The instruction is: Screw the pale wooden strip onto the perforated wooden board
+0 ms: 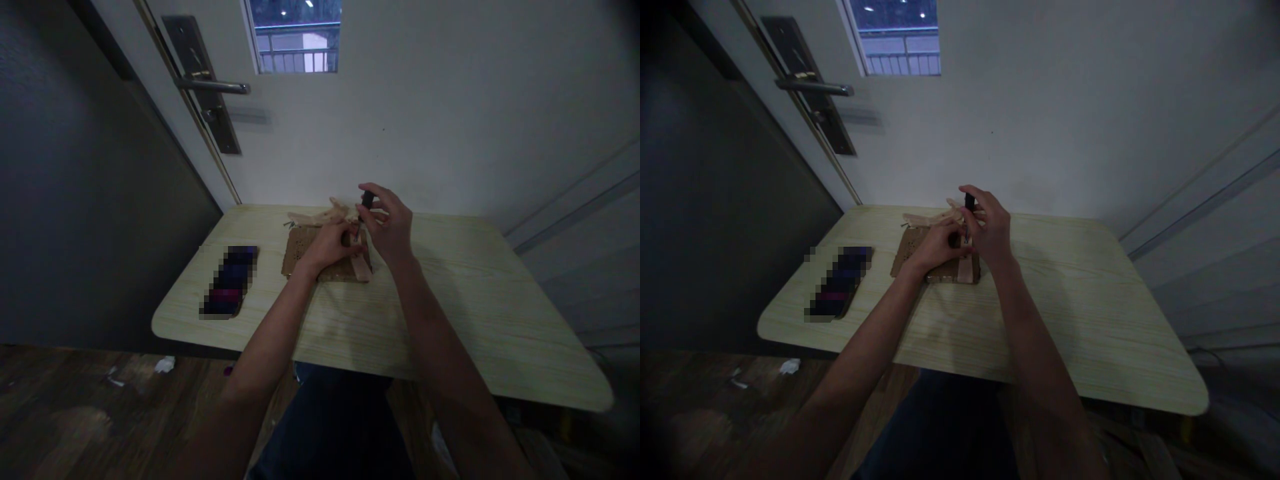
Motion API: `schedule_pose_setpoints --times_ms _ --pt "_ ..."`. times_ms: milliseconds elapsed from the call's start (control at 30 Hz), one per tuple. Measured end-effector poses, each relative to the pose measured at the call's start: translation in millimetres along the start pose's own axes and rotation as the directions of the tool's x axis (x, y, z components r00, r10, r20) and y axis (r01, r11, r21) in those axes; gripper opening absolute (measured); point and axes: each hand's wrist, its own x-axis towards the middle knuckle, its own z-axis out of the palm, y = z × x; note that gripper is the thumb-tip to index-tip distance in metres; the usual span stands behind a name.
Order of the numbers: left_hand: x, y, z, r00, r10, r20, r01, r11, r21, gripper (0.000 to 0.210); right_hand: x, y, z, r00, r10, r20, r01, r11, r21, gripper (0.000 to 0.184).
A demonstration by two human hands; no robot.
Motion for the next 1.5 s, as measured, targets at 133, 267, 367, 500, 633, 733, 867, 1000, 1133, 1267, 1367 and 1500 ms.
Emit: schedule_pose_setpoints --times_ms 133,267,367,500,633,733,867,1000,1133,1267,1367,1500 --pt "0.0 0.7 -0.5 1.000 0.008 -0.002 -0.008 1.000 -0.007 0.028 -0.3 0.5 0.3 1.000 0.006 0.002 -0.006 1.000 0.020 0.032" --pt "-0.1 0.7 -0.3 1.000 0.003 -0.003 -0.003 1.000 0.007 0.027 -0.5 0.9 0.2 1.000 0.024 0.002 -0.024 0.999 0.037 0.032" --pt "-0.3 0.6 -0.1 1.000 -0.001 0.000 0.001 1.000 0.004 0.025 -0.3 0.4 -0.1 0.999 0.052 -0.010 -0.051 0.997 0.049 0.032" --pt "-0.4 0.6 0.0 1.000 -0.004 -0.001 0.004 1.000 -0.016 0.026 0.2 0.5 -0.2 0.997 0.075 -0.013 -0.074 0.997 0.037 0.034" --pt "0.0 0.1 0.1 1.000 0.003 -0.007 -0.003 1.000 -0.008 0.028 0.7 1.1 -0.2 0.999 0.050 0.003 -0.050 0.998 0.034 0.034" --pt "0.2 -0.5 0.4 1.000 0.007 0.001 -0.007 1.000 -0.004 0.027 1.0 0.6 -0.6 0.999 0.046 0.016 -0.047 0.999 0.020 0.033" --pt "0.0 -0.8 0.8 1.000 -0.006 -0.007 0.006 1.000 -0.012 0.026 0.9 0.5 -0.8 0.998 0.069 0.016 -0.069 0.998 0.015 0.035" --pt "0.3 -0.3 0.6 1.000 -0.002 -0.005 0.002 1.000 -0.011 0.026 0.7 0.7 0.3 0.996 0.086 0.010 -0.086 0.995 0.045 0.036" --pt "0.3 1.3 -0.3 1.000 -0.006 -0.003 0.006 1.000 -0.008 0.026 0.9 -0.3 0.8 0.996 0.086 -0.003 -0.086 0.994 0.069 0.035" --pt "0.0 2.2 -0.4 1.000 -0.006 -0.002 0.006 1.000 0.000 0.025 1.5 -0.6 0.1 0.996 0.092 -0.009 -0.091 0.994 0.065 0.035" --pt "0.1 2.1 -0.1 1.000 -0.007 -0.002 0.007 1.000 -0.005 0.025 1.8 -0.4 0.0 0.995 0.095 -0.015 -0.094 0.993 0.072 0.034" --pt "0.0 2.1 -0.2 1.000 -0.010 0.001 0.010 1.000 -0.011 0.025 1.4 0.2 0.6 0.996 0.092 -0.021 -0.090 0.992 0.093 0.032"
